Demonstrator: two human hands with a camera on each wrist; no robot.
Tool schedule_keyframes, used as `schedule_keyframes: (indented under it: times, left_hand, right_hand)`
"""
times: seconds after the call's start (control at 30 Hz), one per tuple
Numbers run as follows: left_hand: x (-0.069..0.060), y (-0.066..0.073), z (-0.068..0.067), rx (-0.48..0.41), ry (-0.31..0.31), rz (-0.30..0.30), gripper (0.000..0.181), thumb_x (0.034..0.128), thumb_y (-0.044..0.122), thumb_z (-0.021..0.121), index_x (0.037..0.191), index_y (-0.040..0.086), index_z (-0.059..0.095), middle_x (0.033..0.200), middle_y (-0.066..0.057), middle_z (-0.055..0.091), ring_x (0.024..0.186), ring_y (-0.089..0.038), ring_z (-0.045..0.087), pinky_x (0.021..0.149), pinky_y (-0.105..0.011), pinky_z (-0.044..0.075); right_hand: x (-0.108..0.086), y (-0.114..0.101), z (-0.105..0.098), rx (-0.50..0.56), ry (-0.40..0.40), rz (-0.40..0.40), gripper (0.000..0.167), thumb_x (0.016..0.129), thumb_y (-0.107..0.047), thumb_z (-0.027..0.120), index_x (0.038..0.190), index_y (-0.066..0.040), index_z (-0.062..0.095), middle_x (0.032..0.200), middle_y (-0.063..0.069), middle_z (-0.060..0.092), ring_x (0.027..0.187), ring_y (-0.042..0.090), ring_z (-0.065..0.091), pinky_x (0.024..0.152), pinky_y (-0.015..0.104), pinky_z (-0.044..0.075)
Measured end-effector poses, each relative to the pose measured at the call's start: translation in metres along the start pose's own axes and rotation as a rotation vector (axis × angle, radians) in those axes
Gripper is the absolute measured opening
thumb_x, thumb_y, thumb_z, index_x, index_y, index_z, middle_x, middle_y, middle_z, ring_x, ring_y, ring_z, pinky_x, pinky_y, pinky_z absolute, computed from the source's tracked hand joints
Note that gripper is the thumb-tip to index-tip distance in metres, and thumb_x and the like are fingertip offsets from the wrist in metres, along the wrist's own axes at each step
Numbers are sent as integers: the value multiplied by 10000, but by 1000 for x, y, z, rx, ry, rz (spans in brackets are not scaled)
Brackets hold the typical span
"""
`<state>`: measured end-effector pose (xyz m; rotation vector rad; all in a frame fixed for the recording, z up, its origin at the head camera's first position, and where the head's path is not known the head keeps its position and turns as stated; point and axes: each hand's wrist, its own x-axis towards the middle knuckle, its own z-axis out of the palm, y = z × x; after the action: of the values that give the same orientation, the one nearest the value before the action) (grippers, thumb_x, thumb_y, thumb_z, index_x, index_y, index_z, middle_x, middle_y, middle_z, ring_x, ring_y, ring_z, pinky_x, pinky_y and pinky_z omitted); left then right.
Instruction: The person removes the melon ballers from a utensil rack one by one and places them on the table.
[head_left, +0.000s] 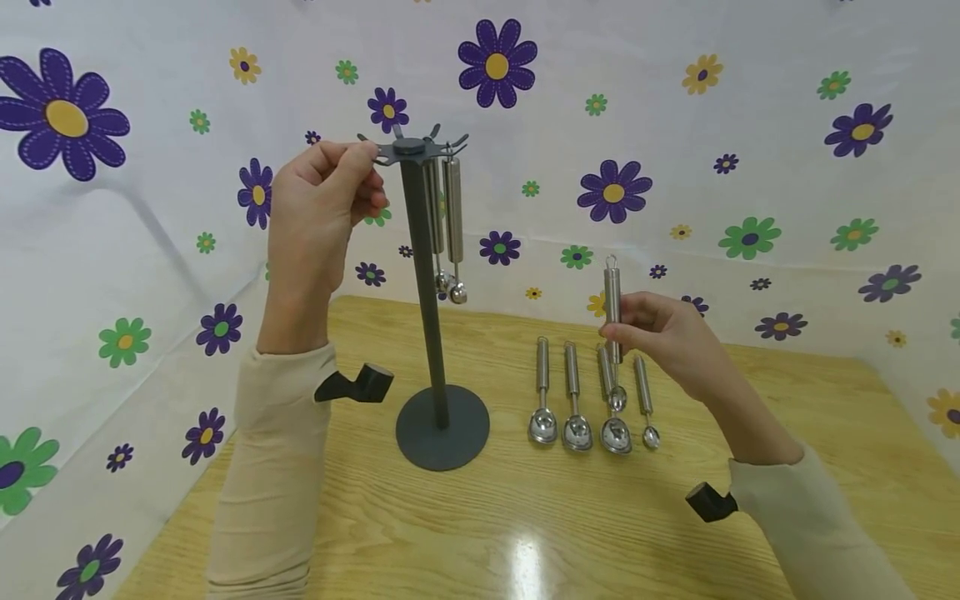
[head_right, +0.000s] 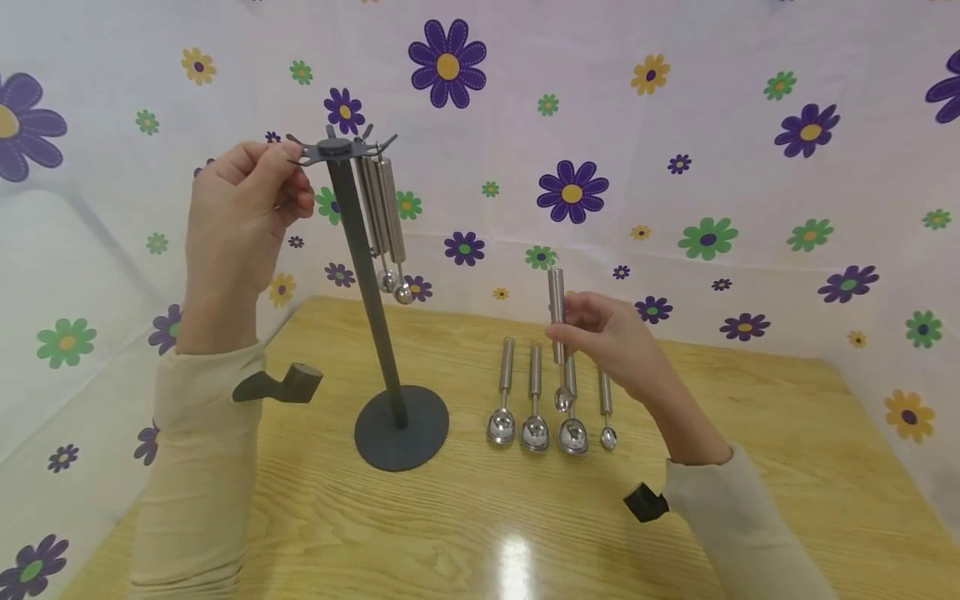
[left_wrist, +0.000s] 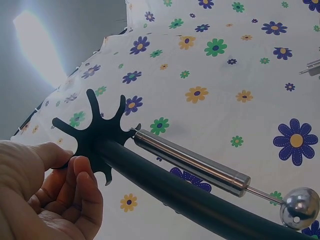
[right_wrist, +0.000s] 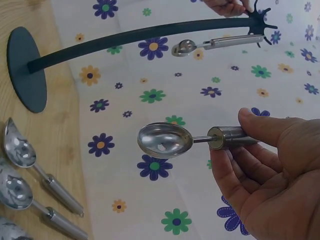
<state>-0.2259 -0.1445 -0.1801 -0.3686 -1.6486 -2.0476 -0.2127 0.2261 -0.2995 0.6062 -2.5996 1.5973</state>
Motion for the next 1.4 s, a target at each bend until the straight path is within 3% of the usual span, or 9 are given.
schedule_keyframes:
  times: [0.2, 0.43, 0.67, 0.97, 1.2, 1.4]
  left_hand:
    - [-1, 0, 0, 5, -1, -2, 141, 992, 150, 712, 933, 23, 689, 826, -104, 650, 661, -168, 627, 687, -215, 588]
    - [-1, 0, 0, 6, -6, 1, 143, 994, 150, 710, 941, 19, 690, 828, -107, 651, 667, -170, 630, 694, -215, 590]
    - [0, -1, -1, 5, -4, 6, 142, 991, 152, 714, 933, 25, 692, 823, -106, 653, 661, -170, 632, 692, -216, 592]
    - [0, -1, -1, -5, -1, 4, 144, 989, 153, 717, 927, 25, 690, 818, -106, 651, 654, -170, 636, 692, -217, 593]
    - [0, -1, -1, -7, -1, 2, 150, 987, 154, 720, 930, 20, 687, 815, -105, 652, 652, -170, 635, 690, -218, 593]
    - [1, -1, -1, -9, 0, 1, 149, 988, 151, 718, 932, 17, 687, 809, -103, 650, 647, -167, 630, 682, -216, 591]
  right_hand:
    - [-10, 21, -5, -63, -5, 77, 334, 1025, -235, 683, 1228, 24, 625, 998, 90, 734, 849, 187, 672, 861, 264, 539]
    - [-18, 49, -14, -93, -8, 115, 348, 1044, -235, 652, 1243, 47, 612, 1031, 39, 748, 876, 175, 697, 942, 384, 506]
    - [-28, 72, -25, -86, -6, 179, 357, 1049, -235, 644, 1250, 57, 607, 996, -15, 745, 868, 189, 702, 895, 291, 509]
    - [-42, 101, -44, -39, -19, 196, 337, 1070, -215, 603, 1243, 73, 581, 1032, -4, 716, 880, 216, 709, 848, 190, 506]
    - [-50, 114, -54, -47, -21, 257, 432, 1081, -240, 580, 1316, 120, 537, 1066, 3, 717, 912, 213, 713, 864, 206, 505]
    - [-52, 125, -60, -26, -19, 294, 431, 1075, -258, 593, 1280, 121, 560, 1043, 6, 717, 907, 200, 713, 852, 219, 518]
